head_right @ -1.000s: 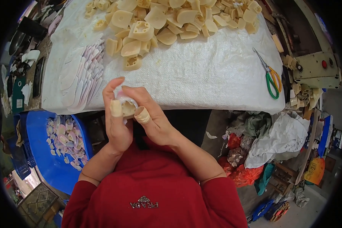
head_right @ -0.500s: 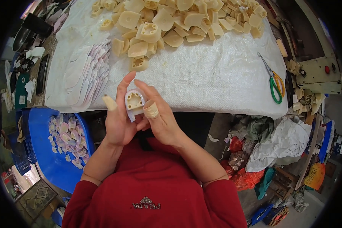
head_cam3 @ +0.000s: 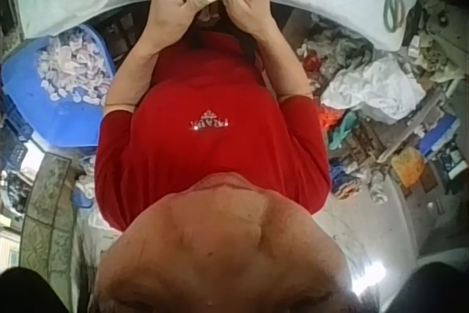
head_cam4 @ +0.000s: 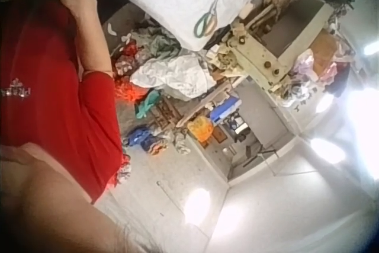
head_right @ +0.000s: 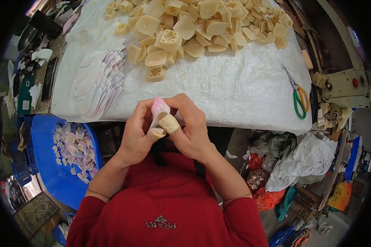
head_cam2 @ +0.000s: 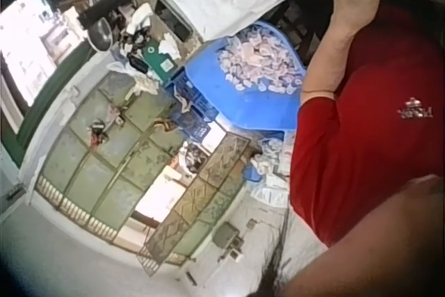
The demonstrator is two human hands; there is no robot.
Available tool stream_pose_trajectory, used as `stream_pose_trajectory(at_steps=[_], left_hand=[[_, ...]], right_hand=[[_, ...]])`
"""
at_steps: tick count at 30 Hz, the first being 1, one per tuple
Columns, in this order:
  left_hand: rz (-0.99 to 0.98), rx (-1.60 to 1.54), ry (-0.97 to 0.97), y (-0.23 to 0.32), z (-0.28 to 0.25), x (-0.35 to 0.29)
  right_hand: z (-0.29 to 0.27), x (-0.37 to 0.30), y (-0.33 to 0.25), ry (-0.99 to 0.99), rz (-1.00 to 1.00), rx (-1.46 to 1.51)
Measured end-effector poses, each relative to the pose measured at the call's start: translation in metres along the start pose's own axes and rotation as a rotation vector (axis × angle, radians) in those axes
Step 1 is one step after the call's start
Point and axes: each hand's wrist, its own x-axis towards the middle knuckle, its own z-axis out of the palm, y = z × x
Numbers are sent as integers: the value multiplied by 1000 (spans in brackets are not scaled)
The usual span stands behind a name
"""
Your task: Assembling shoe heel components by hand.
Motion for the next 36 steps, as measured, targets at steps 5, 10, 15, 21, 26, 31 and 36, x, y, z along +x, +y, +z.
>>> stream_pose_trajectory(at_steps=[5, 10, 15, 21, 26, 31, 36], left_hand=[[-40, 2, 142, 9, -1, 3], [227, 481, 113, 13, -5, 3], [204, 445, 122, 11, 1, 4], [329, 462, 297, 6, 6, 12], [357, 555, 367, 9, 13, 12], [340, 629, 437, 5, 18, 14], [316, 633, 501, -2, 14, 12]], right_hand=[[-6, 1, 8, -33, 548, 474], [-14, 4, 22, -156, 560, 704], [-5, -2, 12, -91, 362, 357], [-6, -4, 11, -51, 499, 477], [-3, -9, 18, -129, 486, 643], [17, -9, 16, 43, 291, 262], [15, -13, 14, 25, 537, 588]])
